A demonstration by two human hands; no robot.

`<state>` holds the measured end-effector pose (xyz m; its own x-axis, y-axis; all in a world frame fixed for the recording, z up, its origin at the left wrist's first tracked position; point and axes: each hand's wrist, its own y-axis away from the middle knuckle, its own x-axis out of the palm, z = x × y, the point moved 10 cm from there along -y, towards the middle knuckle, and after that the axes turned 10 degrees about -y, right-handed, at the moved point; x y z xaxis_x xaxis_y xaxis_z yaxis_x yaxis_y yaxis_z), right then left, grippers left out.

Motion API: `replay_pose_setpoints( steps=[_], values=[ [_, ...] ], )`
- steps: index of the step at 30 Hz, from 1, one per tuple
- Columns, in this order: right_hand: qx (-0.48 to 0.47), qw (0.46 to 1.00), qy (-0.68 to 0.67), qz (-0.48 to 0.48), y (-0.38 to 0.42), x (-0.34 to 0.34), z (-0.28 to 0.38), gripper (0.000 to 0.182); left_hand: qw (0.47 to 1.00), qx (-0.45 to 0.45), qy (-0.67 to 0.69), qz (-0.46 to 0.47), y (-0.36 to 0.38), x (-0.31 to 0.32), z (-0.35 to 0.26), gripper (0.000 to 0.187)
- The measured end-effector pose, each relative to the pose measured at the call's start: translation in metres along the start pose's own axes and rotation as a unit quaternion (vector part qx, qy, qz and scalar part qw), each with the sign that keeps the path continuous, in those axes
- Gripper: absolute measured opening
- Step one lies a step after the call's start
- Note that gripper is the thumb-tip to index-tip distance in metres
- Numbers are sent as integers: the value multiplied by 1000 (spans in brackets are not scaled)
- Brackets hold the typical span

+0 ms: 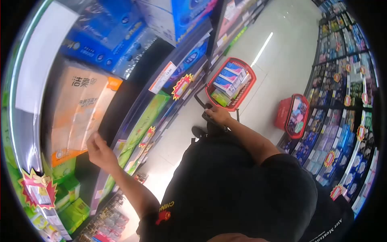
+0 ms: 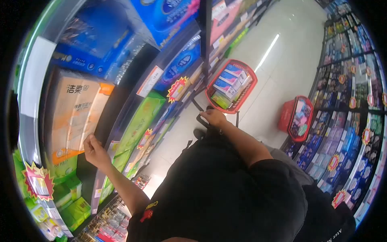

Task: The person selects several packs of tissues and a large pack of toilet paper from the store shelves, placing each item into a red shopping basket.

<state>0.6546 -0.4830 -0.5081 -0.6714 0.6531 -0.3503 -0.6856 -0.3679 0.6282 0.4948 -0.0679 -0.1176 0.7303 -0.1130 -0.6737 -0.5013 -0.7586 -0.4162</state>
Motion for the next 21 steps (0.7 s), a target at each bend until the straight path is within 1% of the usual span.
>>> replay_pose_setpoints(
  steps=[1,2,5,8,9,12,15,17,18,19,20,21],
  values=[
    [0,1000,-12,11,5,8,3,66,1000,16,-27,-4,0,5,-1,21],
    [22,999,-19,43,15,15,5,66,997,17,-70,-12,0,6,-1,23],
    [-2,998,-18,58,24,30,10,65,988,22,-154,-25,2,5,-17,24],
    [17,993,-40,107,27,40,14,64,973,49,-221,-39,3,8,-26,24],
    [24,991,-51,122,26,43,13,64,972,48,-227,-42,3,9,-27,25],
    [-14,989,-73,130,4,62,-2,61,965,45,-253,-46,5,10,-27,26],
    [45,973,-146,173,-3,70,-5,59,961,59,-264,-51,5,12,-30,27],
    [27,967,-207,148,-12,68,-6,50,963,80,-249,-66,8,13,-35,28],
    [19,962,-237,135,-19,67,-11,46,955,76,-279,-57,9,16,-39,30],
    [-3,962,-247,114,-28,63,-22,45,959,71,-270,-43,9,18,-38,32],
    [-26,962,-256,92,-42,64,-46,44,962,65,-263,-48,10,14,-31,34],
    [-36,976,-199,85,-54,63,-71,36,963,63,-257,-50,8,19,-31,35]
  ],
)
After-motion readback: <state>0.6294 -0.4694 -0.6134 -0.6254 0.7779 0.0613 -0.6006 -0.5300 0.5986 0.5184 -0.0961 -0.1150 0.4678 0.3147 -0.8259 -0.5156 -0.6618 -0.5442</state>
